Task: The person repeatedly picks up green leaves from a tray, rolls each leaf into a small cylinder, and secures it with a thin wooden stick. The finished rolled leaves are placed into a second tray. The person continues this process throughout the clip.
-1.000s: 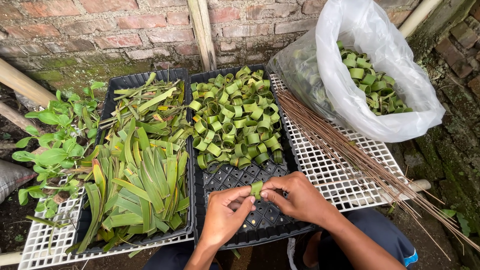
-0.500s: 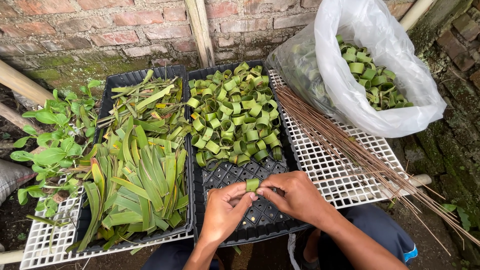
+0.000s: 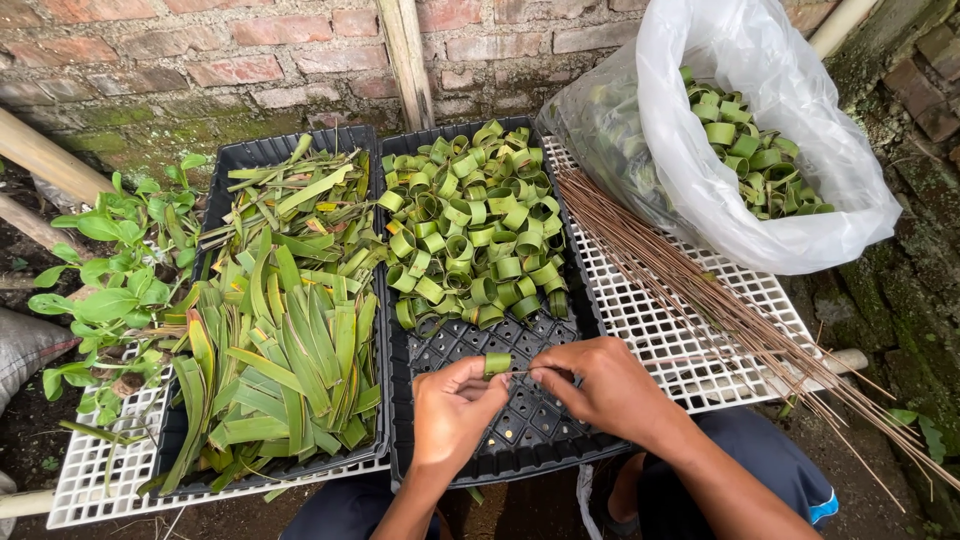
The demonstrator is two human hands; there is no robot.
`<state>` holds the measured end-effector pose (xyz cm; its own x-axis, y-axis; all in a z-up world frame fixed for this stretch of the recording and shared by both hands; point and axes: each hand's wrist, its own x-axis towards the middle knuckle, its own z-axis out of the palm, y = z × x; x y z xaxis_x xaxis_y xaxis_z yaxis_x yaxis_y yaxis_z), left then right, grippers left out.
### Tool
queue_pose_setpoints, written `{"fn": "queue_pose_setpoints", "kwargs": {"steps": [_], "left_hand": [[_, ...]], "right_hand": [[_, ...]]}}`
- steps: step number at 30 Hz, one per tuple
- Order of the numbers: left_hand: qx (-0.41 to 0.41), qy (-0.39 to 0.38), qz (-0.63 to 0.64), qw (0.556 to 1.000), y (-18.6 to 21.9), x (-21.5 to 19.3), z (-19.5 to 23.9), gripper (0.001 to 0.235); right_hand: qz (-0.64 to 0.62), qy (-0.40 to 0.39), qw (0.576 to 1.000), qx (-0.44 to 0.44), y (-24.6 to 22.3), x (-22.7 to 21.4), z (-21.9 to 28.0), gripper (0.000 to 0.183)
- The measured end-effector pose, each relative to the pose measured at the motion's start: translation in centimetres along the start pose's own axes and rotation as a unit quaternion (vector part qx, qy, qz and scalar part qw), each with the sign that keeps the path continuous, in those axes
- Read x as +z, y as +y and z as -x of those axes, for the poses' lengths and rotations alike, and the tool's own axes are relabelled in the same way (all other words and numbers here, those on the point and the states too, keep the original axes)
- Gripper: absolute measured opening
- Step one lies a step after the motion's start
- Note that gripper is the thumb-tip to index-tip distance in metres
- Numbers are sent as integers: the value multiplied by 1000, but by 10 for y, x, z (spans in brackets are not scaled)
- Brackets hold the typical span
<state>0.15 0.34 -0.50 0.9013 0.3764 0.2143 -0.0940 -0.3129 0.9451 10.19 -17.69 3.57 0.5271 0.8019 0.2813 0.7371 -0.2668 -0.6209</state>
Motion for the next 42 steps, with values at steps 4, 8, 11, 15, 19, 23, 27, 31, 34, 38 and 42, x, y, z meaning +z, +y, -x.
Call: {"fn": "queue_pose_setpoints", "kwargs": {"steps": [4, 8, 11, 15, 19, 23, 27, 31, 34, 38, 42], "left_hand": [[46, 30, -29, 998, -8, 5, 2, 20], [252, 122, -218, 935, -15, 12, 1, 16], [219, 103, -203, 949, -11, 6, 2, 18], [-58, -191, 234, 952, -16, -17, -3, 13], [6, 33, -86, 996, -9, 3, 3, 23], [193, 164, -204, 946, -29, 9, 2, 20], [-7, 26, 25, 999, -20, -12, -8, 15], [-104, -106, 197, 969, -9, 0, 1, 19], [-89, -136, 206, 965, -12, 5, 5, 18], [-102, -132, 283, 945, -17, 3, 5, 21], [-112, -63, 267, 955, -22, 7, 6, 22]], "right_hand": [[14, 25, 999, -15, -3, 7, 5, 14], [32, 21, 999, 0, -8, 20, 12, 13], [32, 25, 999, -16, -9, 15, 13, 14], [-52, 11, 995, -88, -14, -13, 8, 12], [72, 44, 996, -3, -5, 10, 12, 12], [113, 67, 990, 57, -16, 16, 15, 10], [106, 76, 989, 66, -17, 11, 17, 29], [109, 2, 993, 48, -19, 0, 14, 75], [87, 27, 996, -18, -18, 4, 9, 50], [27, 78, 991, -104, -7, 5, 6, 43], [30, 101, 991, -86, -5, 6, 8, 46]]}}
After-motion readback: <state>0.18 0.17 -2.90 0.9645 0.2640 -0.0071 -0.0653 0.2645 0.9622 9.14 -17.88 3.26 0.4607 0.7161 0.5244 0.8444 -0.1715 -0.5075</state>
